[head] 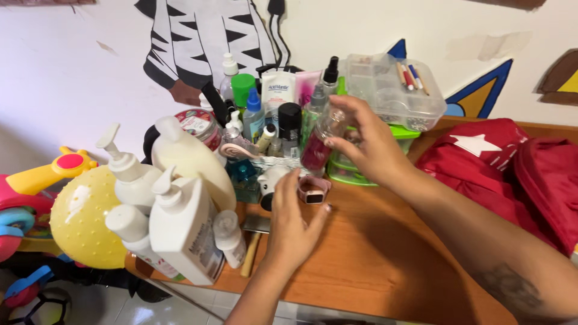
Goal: The person packs a red backpack on a bedroom desk, placing a laptop, a charging cable, a water bottle and a combination lock inside and adjusting the contents. They then take the items back out, set the laptop on the desk, and put small items away in a storage organizer.
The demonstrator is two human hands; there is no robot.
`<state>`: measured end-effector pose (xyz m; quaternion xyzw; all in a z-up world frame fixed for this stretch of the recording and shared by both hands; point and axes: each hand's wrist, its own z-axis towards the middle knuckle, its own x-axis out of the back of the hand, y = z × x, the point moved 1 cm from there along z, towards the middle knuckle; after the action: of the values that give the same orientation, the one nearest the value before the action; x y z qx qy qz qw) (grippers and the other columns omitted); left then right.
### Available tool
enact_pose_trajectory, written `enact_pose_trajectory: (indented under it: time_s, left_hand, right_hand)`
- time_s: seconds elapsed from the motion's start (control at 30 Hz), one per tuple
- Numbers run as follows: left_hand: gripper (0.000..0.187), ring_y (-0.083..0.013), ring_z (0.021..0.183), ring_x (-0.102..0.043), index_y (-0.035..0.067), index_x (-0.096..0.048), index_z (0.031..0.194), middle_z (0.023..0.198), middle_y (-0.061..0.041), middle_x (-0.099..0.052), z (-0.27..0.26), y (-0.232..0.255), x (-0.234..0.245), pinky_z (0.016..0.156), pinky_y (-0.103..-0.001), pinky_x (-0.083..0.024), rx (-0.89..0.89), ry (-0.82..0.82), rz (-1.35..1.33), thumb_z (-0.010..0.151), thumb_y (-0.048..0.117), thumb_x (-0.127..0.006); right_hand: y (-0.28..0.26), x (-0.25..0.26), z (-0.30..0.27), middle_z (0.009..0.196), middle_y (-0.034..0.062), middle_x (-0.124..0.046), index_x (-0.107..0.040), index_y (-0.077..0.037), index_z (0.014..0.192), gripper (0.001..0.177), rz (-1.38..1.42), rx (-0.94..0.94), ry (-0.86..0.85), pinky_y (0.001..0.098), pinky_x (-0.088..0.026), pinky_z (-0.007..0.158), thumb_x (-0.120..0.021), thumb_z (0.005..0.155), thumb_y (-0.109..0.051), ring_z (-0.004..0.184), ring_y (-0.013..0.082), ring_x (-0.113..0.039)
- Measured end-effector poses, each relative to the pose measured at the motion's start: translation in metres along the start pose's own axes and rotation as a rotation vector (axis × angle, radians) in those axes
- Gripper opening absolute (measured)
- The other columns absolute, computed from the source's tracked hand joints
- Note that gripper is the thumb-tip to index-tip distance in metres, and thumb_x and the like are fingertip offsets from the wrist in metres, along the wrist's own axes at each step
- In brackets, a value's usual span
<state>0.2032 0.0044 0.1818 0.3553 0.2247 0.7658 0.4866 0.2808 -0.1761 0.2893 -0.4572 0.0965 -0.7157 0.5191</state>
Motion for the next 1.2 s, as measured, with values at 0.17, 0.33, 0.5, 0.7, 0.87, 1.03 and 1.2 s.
enact_pose_trajectory:
  time_s: [0.17, 0.33, 0.5, 0.7, 0.87, 1.03, 1.2]
  left_hand:
    - [0.078, -0.0446, 0.133, -0.046, -0.004, -0.043, 0.143, 0.142, -0.026, -0.048, 0.006, -0.015, 0.006, 0.111, -0.050, -0.039, -0.031, -0.079, 0.071, 0.080, 0.019, -0.082]
    - [0.072, -0.0446, 0.131, -0.045, -0.004, -0.049, 0.139, 0.139, -0.026, -0.047, 0.015, -0.025, 0.006, 0.110, -0.051, -0.038, 0.010, -0.142, 0.109, 0.080, 0.021, -0.082]
    - [0.067, -0.0458, 0.132, -0.044, -0.004, -0.050, 0.137, 0.139, -0.026, -0.047, 0.024, -0.030, 0.003, 0.111, -0.053, -0.036, -0.022, -0.155, 0.156, 0.082, 0.020, -0.080]
    - [0.070, -0.0480, 0.136, -0.039, -0.005, -0.050, 0.138, 0.143, -0.028, -0.045, 0.042, -0.029, 0.004, 0.112, -0.054, -0.032, 0.012, -0.180, 0.277, 0.080, 0.021, -0.080]
    - [0.079, -0.0491, 0.138, -0.033, -0.007, -0.047, 0.139, 0.145, -0.029, -0.042, 0.049, -0.033, -0.010, 0.115, -0.056, -0.023, 0.042, -0.224, 0.394, 0.077, 0.025, -0.082]
    - [0.081, -0.0465, 0.140, -0.033, -0.008, -0.046, 0.140, 0.147, -0.028, -0.041, 0.046, -0.044, -0.019, 0.118, -0.058, -0.019, 0.029, -0.246, 0.455, 0.076, 0.027, -0.083]
    - [0.080, -0.0458, 0.140, -0.034, -0.008, -0.049, 0.138, 0.148, -0.029, -0.041, 0.042, -0.049, -0.022, 0.118, -0.057, -0.019, 0.002, -0.241, 0.487, 0.075, 0.028, -0.084]
  right_hand:
    - [0.017, -0.036, 0.037, 0.143, 0.0155, -0.056, -0.047, -0.014, 0.145, 0.065, -0.249, 0.091, 0.054, 0.0405, -0.056, 0.093, -0.079, 0.088, -0.010, 0.119, 0.0329, -0.063]
    - [0.028, -0.052, 0.057, 0.142, 0.0172, -0.057, -0.046, -0.013, 0.145, 0.065, -0.252, 0.046, 0.034, 0.0409, -0.055, 0.091, -0.077, 0.089, -0.011, 0.120, 0.0371, -0.060]
    - [0.034, -0.051, 0.068, 0.136, 0.0170, -0.059, -0.044, -0.013, 0.146, 0.066, -0.297, -0.020, -0.039, 0.0416, -0.054, 0.094, -0.077, 0.089, -0.014, 0.114, 0.0362, -0.063]
    - [0.014, -0.027, 0.080, 0.135, 0.0135, -0.059, -0.043, -0.013, 0.141, 0.063, -0.149, -0.022, -0.103, 0.0384, -0.059, 0.092, -0.075, 0.088, -0.006, 0.116, 0.0281, -0.067]
    - [0.009, -0.011, 0.123, 0.142, 0.0154, -0.050, -0.035, -0.016, 0.150, 0.070, 0.064, 0.075, 0.122, 0.0373, -0.057, 0.103, -0.070, 0.092, 0.001, 0.127, 0.0257, -0.061]
    - [0.033, -0.052, 0.161, 0.138, 0.0219, -0.051, -0.042, -0.015, 0.145, 0.071, -0.306, 0.169, 0.060, 0.0472, -0.044, 0.110, -0.080, 0.086, -0.004, 0.132, 0.0385, -0.051]
    - [0.049, -0.078, 0.181, 0.126, 0.0220, -0.062, -0.045, -0.015, 0.141, 0.068, -0.301, 0.074, -0.161, 0.0456, -0.048, 0.100, -0.078, 0.083, -0.007, 0.120, 0.0400, -0.060]
